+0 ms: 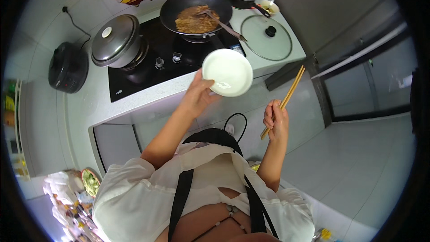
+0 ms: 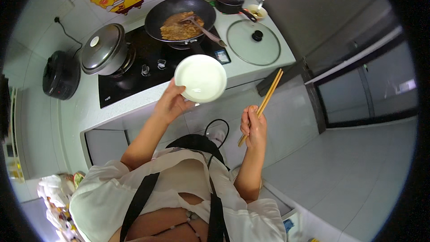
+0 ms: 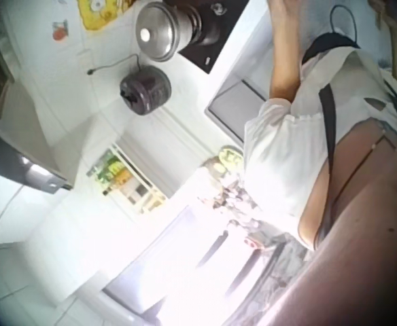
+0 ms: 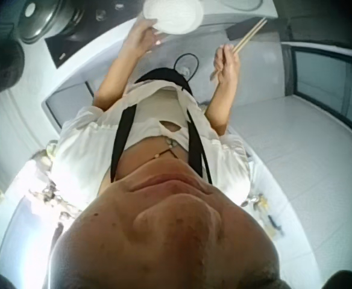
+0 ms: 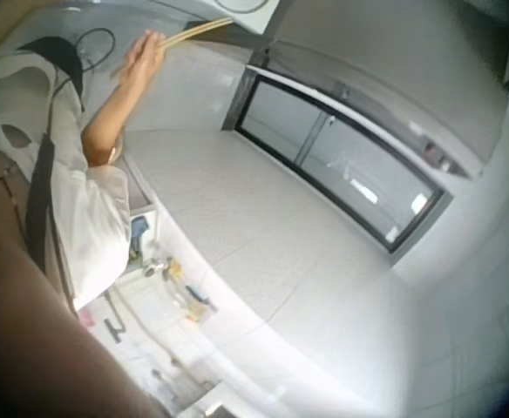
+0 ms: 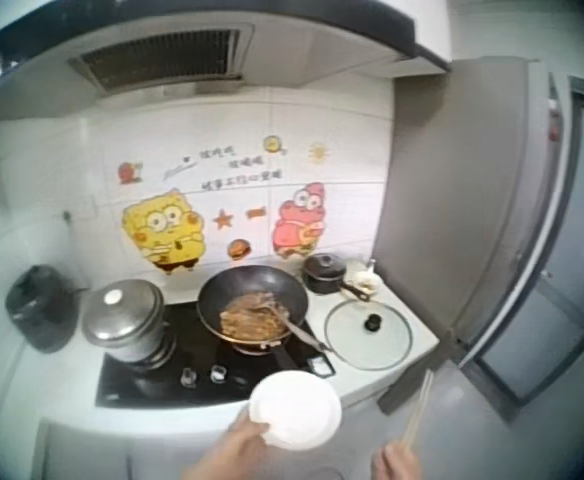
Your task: The person stirs meat in a frying pan on a stove, then moves to a sink to rinse a bowl, and returns to use a ladle and chopsticks to stir and taste the food.
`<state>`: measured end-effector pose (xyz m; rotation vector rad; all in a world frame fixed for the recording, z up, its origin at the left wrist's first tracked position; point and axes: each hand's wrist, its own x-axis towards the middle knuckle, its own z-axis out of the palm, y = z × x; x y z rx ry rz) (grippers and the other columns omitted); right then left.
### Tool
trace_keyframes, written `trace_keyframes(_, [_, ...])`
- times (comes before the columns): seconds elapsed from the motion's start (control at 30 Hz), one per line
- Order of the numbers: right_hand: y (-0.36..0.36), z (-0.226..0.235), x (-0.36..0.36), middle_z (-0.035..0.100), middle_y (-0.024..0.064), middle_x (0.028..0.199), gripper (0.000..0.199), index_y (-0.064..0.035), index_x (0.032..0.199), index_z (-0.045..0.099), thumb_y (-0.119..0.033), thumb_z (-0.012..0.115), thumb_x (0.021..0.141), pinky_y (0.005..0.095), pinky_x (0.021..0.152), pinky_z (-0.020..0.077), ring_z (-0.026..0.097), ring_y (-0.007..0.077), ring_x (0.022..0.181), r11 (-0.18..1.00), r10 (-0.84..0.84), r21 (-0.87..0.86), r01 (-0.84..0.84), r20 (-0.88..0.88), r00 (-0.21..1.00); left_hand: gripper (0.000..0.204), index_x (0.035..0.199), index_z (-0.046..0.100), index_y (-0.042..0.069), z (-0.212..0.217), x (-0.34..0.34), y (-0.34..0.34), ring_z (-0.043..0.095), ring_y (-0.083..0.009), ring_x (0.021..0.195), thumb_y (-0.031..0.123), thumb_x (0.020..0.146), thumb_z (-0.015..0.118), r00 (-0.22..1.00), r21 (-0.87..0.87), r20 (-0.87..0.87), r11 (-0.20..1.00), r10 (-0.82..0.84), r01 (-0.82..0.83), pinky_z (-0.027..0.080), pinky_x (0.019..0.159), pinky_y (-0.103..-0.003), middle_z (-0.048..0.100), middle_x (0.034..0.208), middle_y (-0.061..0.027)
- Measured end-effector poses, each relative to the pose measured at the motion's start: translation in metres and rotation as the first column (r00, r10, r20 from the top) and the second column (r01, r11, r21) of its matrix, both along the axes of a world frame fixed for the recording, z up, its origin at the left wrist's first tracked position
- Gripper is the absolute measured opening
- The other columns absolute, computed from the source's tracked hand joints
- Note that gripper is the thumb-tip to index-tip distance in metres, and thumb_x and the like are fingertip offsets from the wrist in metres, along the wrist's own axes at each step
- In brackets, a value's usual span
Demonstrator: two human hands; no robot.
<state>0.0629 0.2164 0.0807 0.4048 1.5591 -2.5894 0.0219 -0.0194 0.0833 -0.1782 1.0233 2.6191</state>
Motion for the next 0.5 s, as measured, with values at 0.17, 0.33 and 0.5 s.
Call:
trace_keyframes(0.17, [-0.006,-0.004,-0.08,0.041,-0.0001,0.055,0.02,-0.0063,0.079,0.049,-0.023,0.047,0.089,0.0185,0.032,0.0181,0.026,0.0041,0.036,0.992,0.124,-0.019,-0.123,0.019,0.992,0.056,0.125,0.03,0.013,0.008,-0.053,-0.035,0.045,-0.0267,0.108,0.012,0.074,0.052,0.939,-0.203,0.01,0.921,0.343,-0.334,0.042,0.087,-0.048,0.039,0.12,-0.0103])
trace_keyframes(0.33, [0.004,-0.002,-0.156,0.042,-0.0002,0.057,0.02,-0.0067,0.08,0.049,-0.024,0.047,0.089,0.0189,0.033,0.0189,0.027,0.0043,0.037,0.972,0.233,-0.007,-0.233,0.031,0.972,0.059,0.126,0.027,0.014,0.003,-0.108,-0.053,0.047,-0.0237,0.104,0.011,0.075,0.055,0.798,-0.345,-0.031,0.743,0.602,-0.574,0.045,0.082,-0.045,0.042,0.115,-0.0111])
trace_keyframes(0.5, [0.022,-0.003,-0.217,0.043,-0.0011,0.058,0.021,-0.0078,0.079,0.049,-0.026,0.047,0.089,0.0191,0.033,0.019,0.028,0.0042,0.038,0.963,0.268,0.011,-0.268,0.023,0.963,0.054,0.124,0.037,0.013,0.01,-0.154,-0.05,0.049,-0.0156,0.095,0.016,0.074,0.056,0.702,-0.622,-0.114,0.5,0.703,-0.602,0.045,0.076,-0.036,0.05,0.107,-0.0061])
